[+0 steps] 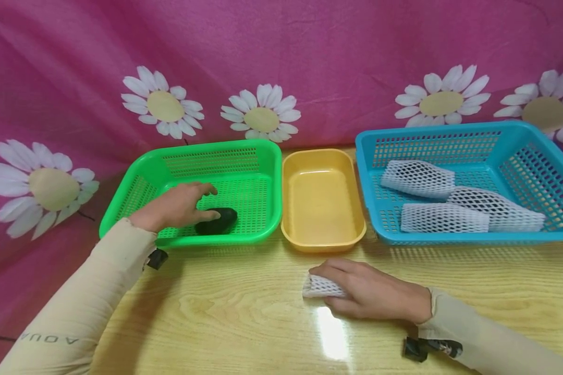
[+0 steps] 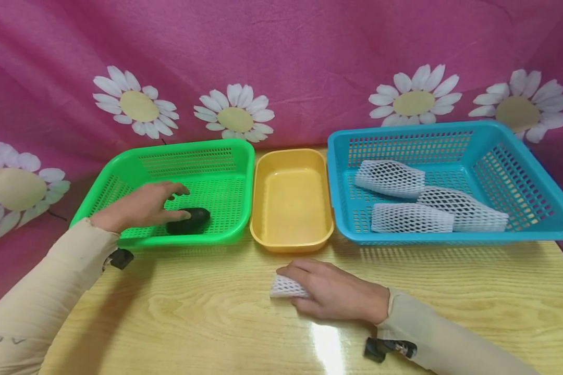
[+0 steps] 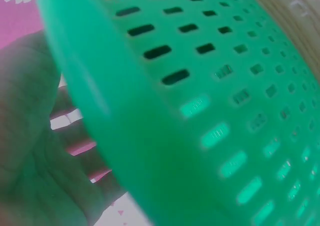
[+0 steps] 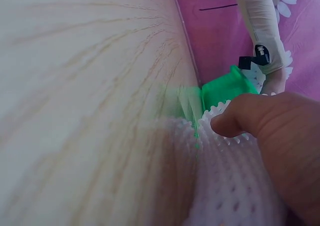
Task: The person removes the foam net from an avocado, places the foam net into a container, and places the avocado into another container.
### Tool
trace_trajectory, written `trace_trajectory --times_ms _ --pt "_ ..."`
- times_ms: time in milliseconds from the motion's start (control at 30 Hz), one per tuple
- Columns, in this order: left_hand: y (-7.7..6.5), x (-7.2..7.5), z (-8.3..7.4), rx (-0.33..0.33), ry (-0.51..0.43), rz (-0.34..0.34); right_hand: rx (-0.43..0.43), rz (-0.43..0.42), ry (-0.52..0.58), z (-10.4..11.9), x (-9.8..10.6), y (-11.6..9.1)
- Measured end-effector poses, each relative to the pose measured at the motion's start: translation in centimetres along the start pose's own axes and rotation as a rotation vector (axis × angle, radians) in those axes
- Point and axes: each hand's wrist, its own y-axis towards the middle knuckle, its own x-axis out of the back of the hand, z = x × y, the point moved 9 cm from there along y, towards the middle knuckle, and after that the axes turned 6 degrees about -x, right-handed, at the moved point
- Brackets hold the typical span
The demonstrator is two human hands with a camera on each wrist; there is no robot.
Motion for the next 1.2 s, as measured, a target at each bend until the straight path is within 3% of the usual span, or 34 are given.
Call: trace_trajectory --times_ms 367,767,967,1200 --pt "-0.9 1.7 -0.5 -0.04 0.029 -0.114 -0.004 0.014 0.008 -0.2 0.1 0.0" --pt "-4.9 4.9 -1.5 -0.069 0.141 -0.242 0.004 0.011 -0.008 -0.7 0.4 -0.2" --pt "-5.2 5.7 -2.5 -0.09 0.138 -0.323 0.002 0.019 -0.029 -0.5 0.8 0.0" --pt "-4.8 5.5 -5.2 -0.169 0.135 -0.396 0.005 0.024 -0.02 -0.2 1.4 0.2"
